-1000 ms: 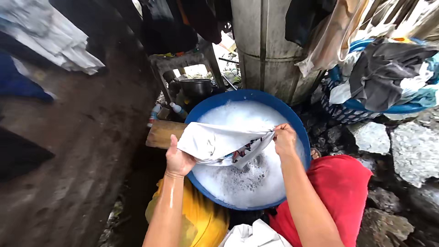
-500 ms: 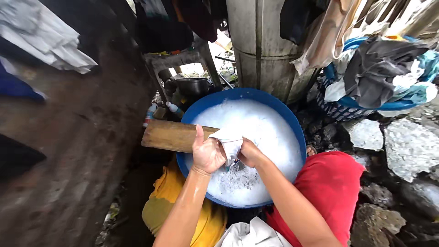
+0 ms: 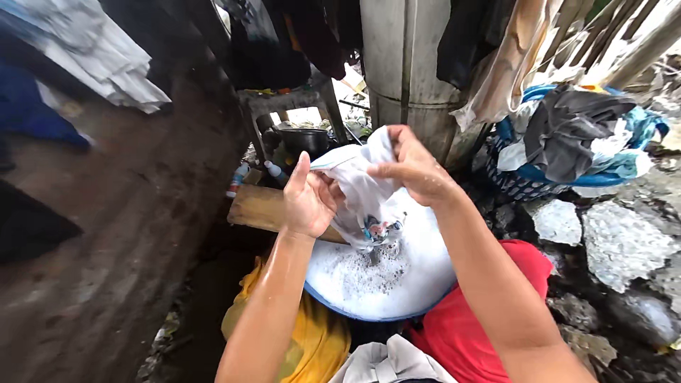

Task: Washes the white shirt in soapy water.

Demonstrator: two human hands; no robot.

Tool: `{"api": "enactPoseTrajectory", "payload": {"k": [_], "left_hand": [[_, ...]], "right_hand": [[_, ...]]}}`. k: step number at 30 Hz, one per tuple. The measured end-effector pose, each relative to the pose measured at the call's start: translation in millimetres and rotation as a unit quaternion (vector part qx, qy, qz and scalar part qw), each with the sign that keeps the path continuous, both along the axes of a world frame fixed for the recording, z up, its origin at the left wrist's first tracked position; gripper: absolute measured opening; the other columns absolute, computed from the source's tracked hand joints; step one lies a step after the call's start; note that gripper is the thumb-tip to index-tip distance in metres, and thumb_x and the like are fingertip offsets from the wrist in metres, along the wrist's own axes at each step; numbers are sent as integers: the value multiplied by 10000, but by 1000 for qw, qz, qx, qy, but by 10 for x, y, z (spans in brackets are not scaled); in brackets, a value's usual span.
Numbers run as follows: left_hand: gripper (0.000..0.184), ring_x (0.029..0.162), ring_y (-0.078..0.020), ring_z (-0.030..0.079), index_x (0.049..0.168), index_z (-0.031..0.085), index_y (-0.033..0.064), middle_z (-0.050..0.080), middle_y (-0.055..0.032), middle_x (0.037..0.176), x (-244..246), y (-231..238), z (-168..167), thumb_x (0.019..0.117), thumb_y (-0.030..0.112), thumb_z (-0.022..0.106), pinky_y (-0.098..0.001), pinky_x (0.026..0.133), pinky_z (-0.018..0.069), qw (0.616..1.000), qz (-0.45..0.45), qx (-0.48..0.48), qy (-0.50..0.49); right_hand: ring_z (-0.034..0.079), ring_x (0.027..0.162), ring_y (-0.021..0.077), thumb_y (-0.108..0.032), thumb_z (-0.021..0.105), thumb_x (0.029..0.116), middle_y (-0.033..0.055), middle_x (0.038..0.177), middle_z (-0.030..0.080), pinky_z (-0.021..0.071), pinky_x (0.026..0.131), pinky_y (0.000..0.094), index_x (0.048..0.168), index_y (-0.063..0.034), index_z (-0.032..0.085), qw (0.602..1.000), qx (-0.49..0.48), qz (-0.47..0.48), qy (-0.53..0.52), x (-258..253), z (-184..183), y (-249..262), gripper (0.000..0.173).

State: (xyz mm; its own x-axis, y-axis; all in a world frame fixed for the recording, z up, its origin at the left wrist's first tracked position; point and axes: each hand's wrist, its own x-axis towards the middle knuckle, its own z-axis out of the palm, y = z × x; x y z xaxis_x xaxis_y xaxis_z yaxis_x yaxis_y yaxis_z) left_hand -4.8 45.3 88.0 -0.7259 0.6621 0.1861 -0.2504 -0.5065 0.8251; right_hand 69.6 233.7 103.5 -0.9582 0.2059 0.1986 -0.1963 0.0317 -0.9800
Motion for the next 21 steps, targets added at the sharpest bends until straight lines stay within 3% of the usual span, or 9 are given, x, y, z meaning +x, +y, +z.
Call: {"api": "enactPoseTrajectory", "payload": {"k": [2, 4, 6, 8, 13, 15, 17, 19, 21], "left_hand": [[642, 930, -126, 702, 1149, 608, 103, 723, -40, 1014, 2, 64, -69, 1089, 455, 75, -315, 853, 584, 998, 52, 1, 47], [494, 1024, -105, 675, 1240, 559, 18, 704, -33, 1084, -82, 69, -351, 1096, 325, 200, -328, 952, 549, 965, 101, -119, 209], [443, 1026, -187, 671, 1210, 627, -56, 709, -120, 1058, -108, -54, -551, 1063, 322, 448, -425, 983, 525, 854, 68, -361, 367], [435, 933, -367, 669, 1083, 672, -59, 679, -228, 946, -117, -164, -579, 1047, 361, 562, -604, 883, 509, 739, -15, -509, 440], [284, 637, -242, 612, 865, 647, -15, 597, -118, 686, -113, -423, -446, 998, 233, 612, -453, 611, 514, 680, 25, -424, 598], [291, 681, -283, 669, 781, 656, -3, 628, -125, 687, -129, -497, -452, 955, 228, 625, -522, 734, 551, 604, 59, -394, 690], [281, 837, -332, 711, 751, 695, 16, 684, -135, 752, -128, -594, -500, 934, 219, 629, -645, 1017, 447, 546, 47, -382, 744], [263, 954, -363, 699, 737, 717, 55, 701, -128, 798, -114, -709, -559, 914, 225, 621, -677, 1057, 392, 506, 29, -373, 777], [248, 917, -371, 690, 741, 724, 77, 692, -127, 799, -97, -839, -537, 910, 223, 617, -648, 995, 442, 477, 34, -369, 797]], "right_hand": [[687, 856, 94, -34, 736, 880, 89, 1026, 693, 599, 777, 283, 1308, 25, 485, 994, 84, 68, -35, 26, 51, -8, 499], [657, 765, 65, 31, 669, 895, 58, 922, 682, 580, 719, 252, 1137, 29, 610, 993, 108, 40, -18, 69, 167, -10, 249], [645, 720, 60, 63, 650, 878, 31, 865, 664, 580, 688, 252, 1039, 5, 626, 995, 89, -37, 4, 134, 269, 56, 172], [646, 709, 75, 94, 662, 831, 26, 852, 656, 584, 664, 268, 1012, -19, 616, 992, 46, -117, 4, 171, 282, 213, 218], [640, 755, 108, 106, 662, 821, 44, 903, 645, 577, 692, 298, 1084, -26, 607, 964, -44, -255, -56, 200, -57, 605, 299], [646, 760, 121, 71, 636, 867, 46, 909, 649, 574, 686, 306, 1117, -41, 609, 951, -91, -289, -65, 219, -187, 704, 276], [641, 777, 124, 65, 619, 882, 36, 910, 630, 575, 708, 319, 1107, -65, 580, 940, -125, -312, -59, 293, -271, 763, 263], [626, 768, 104, 74, 613, 876, 12, 895, 608, 569, 706, 301, 1063, -88, 558, 935, -131, -326, -51, 396, -348, 808, 253], [607, 714, 67, 81, 611, 873, -31, 837, 590, 558, 667, 261, 984, -124, 531, 938, -114, -325, -46, 517, -430, 851, 246]]}}
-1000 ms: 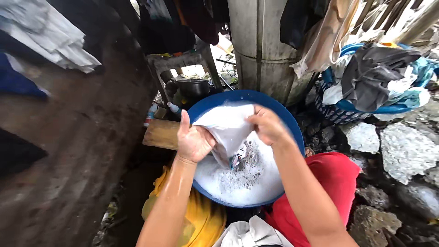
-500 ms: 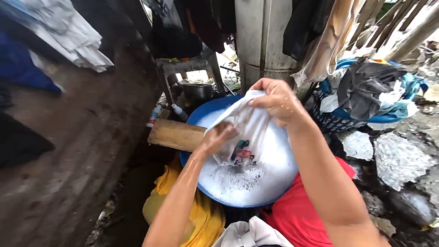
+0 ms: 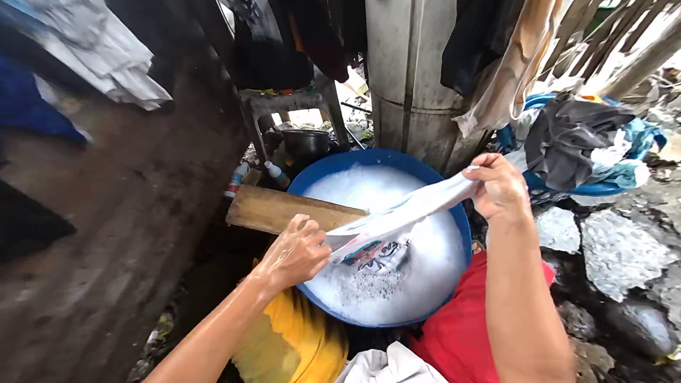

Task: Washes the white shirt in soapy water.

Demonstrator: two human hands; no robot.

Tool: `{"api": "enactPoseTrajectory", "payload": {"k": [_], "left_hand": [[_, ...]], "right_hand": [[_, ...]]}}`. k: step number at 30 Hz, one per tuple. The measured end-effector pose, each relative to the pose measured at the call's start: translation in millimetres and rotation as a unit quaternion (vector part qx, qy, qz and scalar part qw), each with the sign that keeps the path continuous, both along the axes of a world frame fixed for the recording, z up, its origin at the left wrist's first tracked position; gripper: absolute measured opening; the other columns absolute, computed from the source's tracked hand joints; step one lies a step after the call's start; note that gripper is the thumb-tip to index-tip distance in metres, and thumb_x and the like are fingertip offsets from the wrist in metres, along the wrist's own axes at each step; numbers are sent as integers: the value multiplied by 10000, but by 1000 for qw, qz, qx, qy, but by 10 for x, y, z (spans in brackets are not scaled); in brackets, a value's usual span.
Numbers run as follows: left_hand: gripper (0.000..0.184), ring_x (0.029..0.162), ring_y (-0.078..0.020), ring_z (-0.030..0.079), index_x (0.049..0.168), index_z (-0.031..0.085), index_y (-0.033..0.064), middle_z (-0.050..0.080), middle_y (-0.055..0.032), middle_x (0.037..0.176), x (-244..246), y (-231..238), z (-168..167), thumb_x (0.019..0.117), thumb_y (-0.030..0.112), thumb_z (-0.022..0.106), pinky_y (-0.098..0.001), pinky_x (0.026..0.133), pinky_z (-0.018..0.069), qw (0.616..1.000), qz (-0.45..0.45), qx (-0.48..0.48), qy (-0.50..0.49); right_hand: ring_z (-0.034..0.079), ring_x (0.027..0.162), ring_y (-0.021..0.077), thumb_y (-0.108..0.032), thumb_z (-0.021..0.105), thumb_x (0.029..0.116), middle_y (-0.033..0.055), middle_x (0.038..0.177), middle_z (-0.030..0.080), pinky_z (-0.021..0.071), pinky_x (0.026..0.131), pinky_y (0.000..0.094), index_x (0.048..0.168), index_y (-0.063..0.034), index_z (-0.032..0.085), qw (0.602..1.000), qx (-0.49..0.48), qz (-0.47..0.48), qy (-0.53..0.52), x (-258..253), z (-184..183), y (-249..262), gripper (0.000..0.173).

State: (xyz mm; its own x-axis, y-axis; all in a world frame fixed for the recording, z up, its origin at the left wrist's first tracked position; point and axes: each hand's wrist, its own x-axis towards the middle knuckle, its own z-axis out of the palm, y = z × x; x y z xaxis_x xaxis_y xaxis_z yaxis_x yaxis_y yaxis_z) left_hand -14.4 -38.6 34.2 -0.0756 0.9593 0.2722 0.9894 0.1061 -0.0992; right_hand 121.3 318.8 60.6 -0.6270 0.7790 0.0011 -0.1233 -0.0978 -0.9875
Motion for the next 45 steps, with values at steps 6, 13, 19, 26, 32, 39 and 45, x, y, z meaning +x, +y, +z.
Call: {"api": "enactPoseTrajectory", "payload": {"k": [6, 13, 19, 26, 32, 39, 45], "left_hand": [[175, 896, -431, 662, 855, 739, 29, 683, -173, 831, -450, -81, 127, 931, 154, 644, -658, 906, 456, 997, 65, 26, 37], [659, 1505, -554, 160, 1495, 508, 106, 250, -254, 1649, -1476, 65, -397, 909, 243, 777, -800, 1093, 218, 896, 401, -28, -189], [929, 1507, -584, 58, 1638, 234, 160, 13, -266, 1691, -1880, -436, -811, 928, 541, 696, -818, 1105, 109, 736, 626, -19, -259], [867, 1488, -561, 168, 1631, 258, 168, 55, -237, 1697, -1528, -530, -818, 957, 541, 655, -757, 1126, 157, 718, 644, 24, -262], [878, 1484, -571, 184, 1639, 234, 162, 27, -260, 1692, -946, -674, -865, 964, 564, 625, -730, 1114, 225, 661, 704, 38, -257], [882, 1528, -546, 55, 1593, 285, 11, 25, -313, 1673, -841, -679, -519, 950, 446, 705, -744, 1167, 81, 660, 690, -32, -296], [745, 1492, -602, 121, 1535, 411, 8, 261, -348, 1605, -1789, -393, -441, 959, 372, 713, -831, 1094, 115, 767, 597, 2, -234]], "right_hand": [[602, 682, 40, 105, 602, 880, -58, 785, 609, 550, 661, 242, 930, -127, 519, 999, -26, 21, -11, -135, -471, -118, 251], [495, 1326, 493, -110, 652, 980, 375, 1449, 468, 439, 1070, 604, 1492, 63, 418, 921, -3, 38, -388, -409, -1649, -557, 588], [471, 1367, 409, -142, 642, 1007, 330, 1494, 442, 401, 1109, 535, 1501, 108, 351, 889, -213, -98, -393, -276, -2032, -1082, 625], [495, 1281, 340, -212, 511, 1036, 229, 1459, 470, 443, 998, 576, 1469, -9, 426, 898, -358, -120, -225, -432, -1980, -970, 485], [578, 1130, 250, -248, 481, 1041, 152, 1297, 568, 510, 890, 495, 1396, -70, 477, 908, -386, -121, -112, -516, -2075, -776, 397], [530, 1314, 409, -224, 603, 1036, 346, 1396, 531, 418, 1096, 526, 1357, 152, 507, 909, -49, -11, -414, -804, -1814, -695, 504], [246, 1509, 519, -381, 661, 985, 336, 1601, 324, 200, 1190, 698, 1401, 73, 559, 807, 198, 263, -491, -1278, -1565, -966, 624]]}}
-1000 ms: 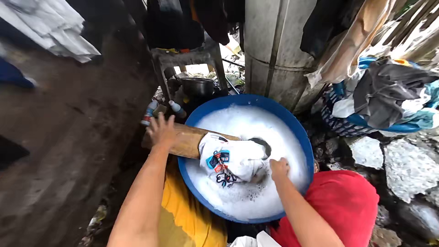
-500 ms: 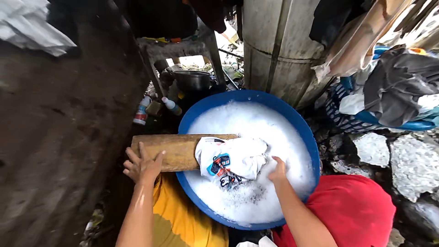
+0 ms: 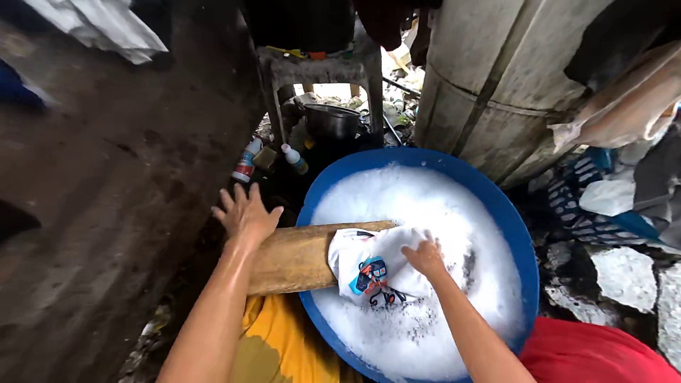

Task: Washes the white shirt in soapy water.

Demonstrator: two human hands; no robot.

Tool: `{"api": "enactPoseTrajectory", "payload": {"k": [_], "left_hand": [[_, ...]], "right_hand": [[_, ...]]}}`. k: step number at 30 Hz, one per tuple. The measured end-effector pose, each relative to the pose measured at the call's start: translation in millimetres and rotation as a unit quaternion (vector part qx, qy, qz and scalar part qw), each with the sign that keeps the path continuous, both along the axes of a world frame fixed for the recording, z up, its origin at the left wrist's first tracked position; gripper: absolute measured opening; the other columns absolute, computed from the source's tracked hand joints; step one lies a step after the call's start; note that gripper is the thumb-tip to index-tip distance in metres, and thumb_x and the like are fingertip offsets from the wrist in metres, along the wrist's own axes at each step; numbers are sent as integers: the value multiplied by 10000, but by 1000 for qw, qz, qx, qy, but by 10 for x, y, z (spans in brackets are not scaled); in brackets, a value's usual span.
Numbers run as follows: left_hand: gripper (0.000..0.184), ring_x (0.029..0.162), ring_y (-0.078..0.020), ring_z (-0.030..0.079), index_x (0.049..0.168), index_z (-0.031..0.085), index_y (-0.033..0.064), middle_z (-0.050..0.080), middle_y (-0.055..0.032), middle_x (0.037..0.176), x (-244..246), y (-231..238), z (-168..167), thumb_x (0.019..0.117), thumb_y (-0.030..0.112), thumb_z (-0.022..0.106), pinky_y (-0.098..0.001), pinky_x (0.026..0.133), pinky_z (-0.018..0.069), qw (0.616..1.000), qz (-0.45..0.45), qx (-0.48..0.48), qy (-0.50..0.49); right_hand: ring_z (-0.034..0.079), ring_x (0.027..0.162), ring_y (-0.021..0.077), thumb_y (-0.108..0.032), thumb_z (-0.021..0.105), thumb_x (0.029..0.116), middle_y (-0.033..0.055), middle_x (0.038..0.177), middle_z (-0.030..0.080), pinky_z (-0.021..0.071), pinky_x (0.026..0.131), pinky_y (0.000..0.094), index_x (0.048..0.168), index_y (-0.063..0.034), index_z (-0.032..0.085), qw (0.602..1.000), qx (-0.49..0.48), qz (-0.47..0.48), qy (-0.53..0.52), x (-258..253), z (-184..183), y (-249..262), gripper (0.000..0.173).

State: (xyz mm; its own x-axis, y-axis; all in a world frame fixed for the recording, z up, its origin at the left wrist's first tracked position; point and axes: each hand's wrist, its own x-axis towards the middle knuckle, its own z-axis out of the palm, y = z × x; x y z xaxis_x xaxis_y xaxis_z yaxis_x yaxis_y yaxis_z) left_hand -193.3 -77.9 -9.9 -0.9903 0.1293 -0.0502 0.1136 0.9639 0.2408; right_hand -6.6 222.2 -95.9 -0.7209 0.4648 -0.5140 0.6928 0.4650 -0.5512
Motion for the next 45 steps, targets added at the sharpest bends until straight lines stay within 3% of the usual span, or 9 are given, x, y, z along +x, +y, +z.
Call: {"api": "enactPoseTrajectory", "payload": {"k": [2, 9, 16, 20, 27, 31, 35, 40, 45], "left_hand": [[700, 1492, -582, 159, 1525, 432, 19, 318, -317, 1594, -391, 168, -39, 970, 350, 701, -820, 1094, 150, 1000, -26, -3, -4], [578, 1366, -591, 398, 1503, 436, -21, 389, -354, 1522, -1676, 588, -566, 1002, 187, 638, -792, 1037, 314, 996, -61, -30, -55], [649, 1347, -655, 363, 1544, 340, -30, 262, -403, 1562, -2417, 903, -1025, 963, 43, 619, -816, 1001, 327, 996, -50, -55, -54], [504, 1367, -625, 363, 1436, 448, -103, 367, -430, 1480, -2465, 954, -1239, 984, 45, 614, -779, 1059, 297, 995, -44, -68, -54], [415, 1320, -632, 423, 1380, 475, -149, 428, -459, 1406, -2016, 801, -1141, 1068, 124, 493, -750, 1049, 346, 998, 1, -52, -24], [398, 1303, -629, 440, 1386, 507, -115, 423, -433, 1432, -1537, 681, -460, 1060, 113, 503, -768, 1030, 356, 998, -35, -49, -18], [346, 1211, -640, 503, 1318, 567, -96, 480, -421, 1359, -674, 653, 434, 1035, 103, 553, -791, 950, 395, 993, -107, -20, 53], [315, 1185, -552, 563, 1295, 606, -64, 566, -362, 1276, 573, 739, 1102, 1030, 101, 570, -703, 995, 424, 967, -230, 45, 100], [267, 1044, -365, 653, 1241, 659, -17, 651, -241, 1164, 1446, 925, 1117, 1008, 103, 606, -559, 936, 517, 926, -332, 174, 35]], "right_hand": [[488, 1360, 489, -363, 648, 999, 338, 1398, 554, 359, 1125, 646, 1355, 73, 588, 997, -7, 69, -33, -113, 18, -100, 566], [519, 1349, 461, -290, 605, 1023, 312, 1414, 560, 405, 1112, 590, 1417, 49, 558, 984, 24, 129, -118, -257, -48, -120, 522], [542, 1350, 461, -228, 648, 959, 297, 1437, 571, 387, 1138, 582, 1341, 47, 650, 987, 69, 141, -26, -191, -319, -159, 470], [605, 1272, 474, -228, 665, 933, 292, 1362, 632, 442, 1073, 611, 1266, 27, 709, 986, 93, 139, 24, -154, -415, -137, 422], [486, 1404, 430, -227, 575, 997, 273, 1481, 539, 351, 1160, 557, 1384, 30, 616, 983, 22, 172, -68, -185, -293, -34, 466], [437, 1440, 426, -211, 592, 996, 266, 1545, 466, 332, 1178, 570, 1451, 33, 543, 982, -15, 181, -58, -94, -295, 69, 518], [547, 1303, 472, -236, 632, 1017, 347, 1344, 585, 397, 1106, 606, 1349, 119, 563, 981, -27, 191, -38, -19, 26, 157, 490], [561, 1311, 435, -234, 739, 933, 273, 1443, 551, 451, 1075, 630, 1491, -17, 497, 954, 0, 210, 213, 6, 585, 56, 646], [562, 1319, 365, -171, 859, 803, 243, 1463, 544, 449, 1108, 556, 1531, -2, 429, 912, -44, 252, 320, 336, 1050, -41, 862]]}}
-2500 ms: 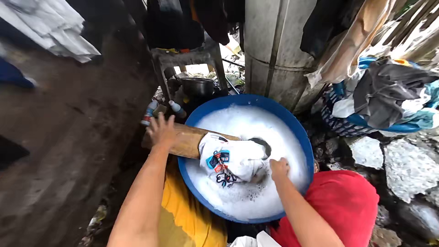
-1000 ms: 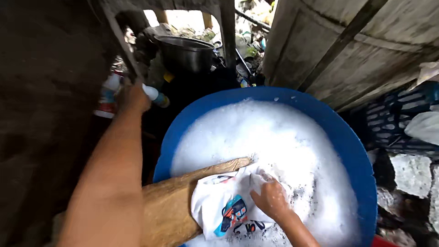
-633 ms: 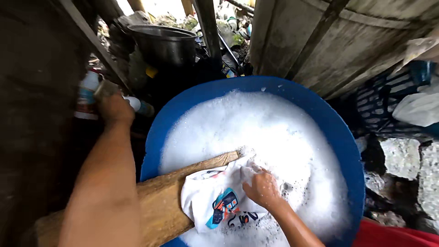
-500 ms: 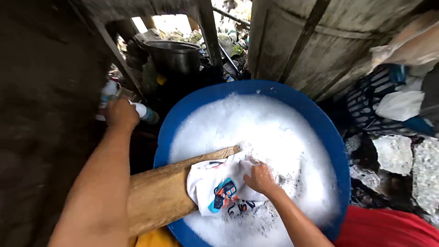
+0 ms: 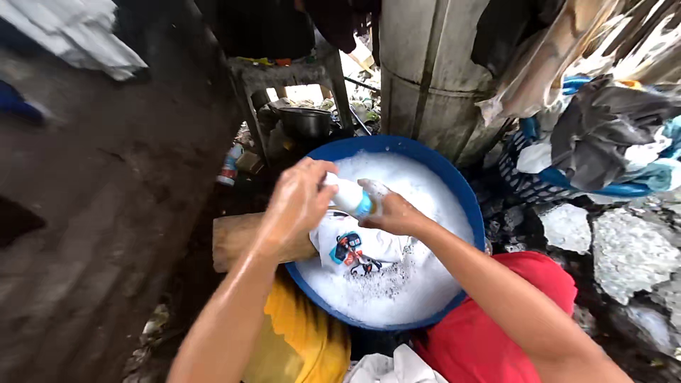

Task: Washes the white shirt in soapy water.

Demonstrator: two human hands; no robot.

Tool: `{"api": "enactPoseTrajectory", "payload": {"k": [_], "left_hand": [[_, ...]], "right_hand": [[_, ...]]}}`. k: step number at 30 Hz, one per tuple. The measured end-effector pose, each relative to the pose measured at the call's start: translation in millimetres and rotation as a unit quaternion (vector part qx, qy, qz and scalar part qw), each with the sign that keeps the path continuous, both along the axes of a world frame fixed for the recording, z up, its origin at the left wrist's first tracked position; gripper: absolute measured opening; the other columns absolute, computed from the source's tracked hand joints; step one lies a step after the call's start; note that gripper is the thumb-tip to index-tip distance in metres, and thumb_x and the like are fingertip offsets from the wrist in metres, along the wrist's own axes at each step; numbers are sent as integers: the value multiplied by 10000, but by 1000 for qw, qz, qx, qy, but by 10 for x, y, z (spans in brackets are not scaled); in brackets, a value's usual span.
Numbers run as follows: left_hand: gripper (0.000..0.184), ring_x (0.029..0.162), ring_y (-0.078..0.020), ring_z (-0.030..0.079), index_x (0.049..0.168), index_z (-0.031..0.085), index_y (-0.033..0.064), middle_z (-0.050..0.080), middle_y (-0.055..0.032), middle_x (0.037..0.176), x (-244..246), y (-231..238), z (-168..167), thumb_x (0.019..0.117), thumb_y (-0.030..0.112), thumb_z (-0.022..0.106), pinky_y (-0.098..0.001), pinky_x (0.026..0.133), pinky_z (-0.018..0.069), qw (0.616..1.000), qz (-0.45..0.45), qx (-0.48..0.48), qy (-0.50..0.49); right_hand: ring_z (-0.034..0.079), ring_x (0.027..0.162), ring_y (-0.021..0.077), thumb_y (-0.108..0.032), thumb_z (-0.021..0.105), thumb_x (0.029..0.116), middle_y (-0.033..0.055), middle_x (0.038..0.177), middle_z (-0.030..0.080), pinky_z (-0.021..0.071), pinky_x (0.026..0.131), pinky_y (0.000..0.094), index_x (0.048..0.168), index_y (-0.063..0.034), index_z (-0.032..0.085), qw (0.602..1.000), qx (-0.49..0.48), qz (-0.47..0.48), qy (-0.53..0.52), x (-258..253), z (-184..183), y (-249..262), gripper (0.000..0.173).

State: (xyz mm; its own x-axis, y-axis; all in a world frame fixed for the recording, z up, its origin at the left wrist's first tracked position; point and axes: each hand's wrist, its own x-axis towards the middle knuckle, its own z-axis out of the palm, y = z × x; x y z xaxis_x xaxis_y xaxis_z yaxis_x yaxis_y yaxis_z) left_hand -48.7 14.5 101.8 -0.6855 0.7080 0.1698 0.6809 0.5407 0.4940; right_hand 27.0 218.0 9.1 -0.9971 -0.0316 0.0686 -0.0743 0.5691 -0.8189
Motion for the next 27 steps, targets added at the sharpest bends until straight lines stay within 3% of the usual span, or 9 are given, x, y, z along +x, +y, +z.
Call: {"api": "enactPoseTrajectory", "payload": {"k": [3, 5, 7, 9, 13, 16, 19, 21, 27], "left_hand": [[247, 947, -275, 660, 1219, 674, 9, 666, -178, 1094, 241, 133, -125, 1005, 117, 612, -473, 864, 545, 996, -26, 74, -34], [325, 971, -242, 667, 1311, 629, 12, 667, -173, 1148, 298, 173, -284, 1011, 136, 610, -420, 871, 555, 989, -30, 131, -53], [509, 1183, -285, 632, 1484, 496, 59, 616, -181, 1348, 259, 107, -526, 1013, 205, 622, -457, 996, 523, 987, -5, 148, -67], [593, 1364, -366, 506, 1525, 445, 71, 533, -193, 1476, 194, -73, -888, 1012, 299, 635, -578, 1117, 404, 991, 81, 81, -63], [526, 1476, -491, 298, 1312, 620, -32, 494, -294, 1472, 233, -398, -1690, 1012, 400, 613, -726, 1177, 152, 957, 267, -77, -76], [468, 1544, -469, 142, 1217, 691, -9, 403, -258, 1571, 333, -435, -2008, 1011, 402, 601, -747, 1175, 13, 944, 303, -116, -58], [420, 1558, -463, 64, 1197, 709, 57, 308, -227, 1637, 339, -402, -2127, 1012, 419, 602, -751, 1164, -42, 943, 310, -111, -57], [346, 1557, -472, 35, 1171, 735, 78, 295, -201, 1651, 293, -395, -2151, 1026, 354, 585, -759, 1152, -69, 947, 298, -101, -69], [235, 1547, -423, 183, 966, 749, 5, 452, -149, 1576, 289, -521, -2252, 970, 179, 591, -711, 1196, 13, 963, 259, -69, -29]], "right_hand": [[675, 1119, 254, -125, 895, 732, 172, 1225, 686, 536, 1010, 487, 1418, -8, 520, 998, -61, 7, -17, 197, -22, 53, 790], [686, 1044, 236, -124, 894, 718, 155, 1141, 702, 550, 958, 478, 1346, -3, 560, 997, -66, -1, -33, 270, -66, 129, 722], [693, 1013, 282, -165, 888, 702, 177, 1108, 707, 555, 917, 530, 1359, -11, 553, 998, -32, -21, -52, 268, -68, 214, 753], [689, 1014, 363, -206, 902, 715, 219, 1110, 699, 544, 902, 610, 1417, -41, 508, 994, 25, -34, -101, 191, -51, 312, 823], [669, 1042, 456, -260, 911, 730, 252, 1111, 697, 499, 886, 704, 1399, -97, 561, 976, 155, -53, -144, 2, -88, 423, 773], [651, 1097, 462, -293, 897, 750, 259, 1157, 685, 488, 912, 701, 1400, -91, 574, 965, 192, -70, -163, -61, -166, 366, 753], [641, 1137, 440, -290, 873, 760, 243, 1216, 662, 501, 905, 683, 1363, -73, 603, 951, 243, -53, -185, -123, -206, 253, 696], [636, 1145, 425, -273, 852, 782, 229, 1234, 648, 505, 896, 662, 1328, -62, 618, 940, 281, -34, -191, -157, -96, 164, 630], [598, 1191, 447, -173, 791, 818, 229, 1199, 661, 478, 901, 634, 1281, -75, 649, 917, 372, -10, -143, -227, 47, -24, 494]]}}
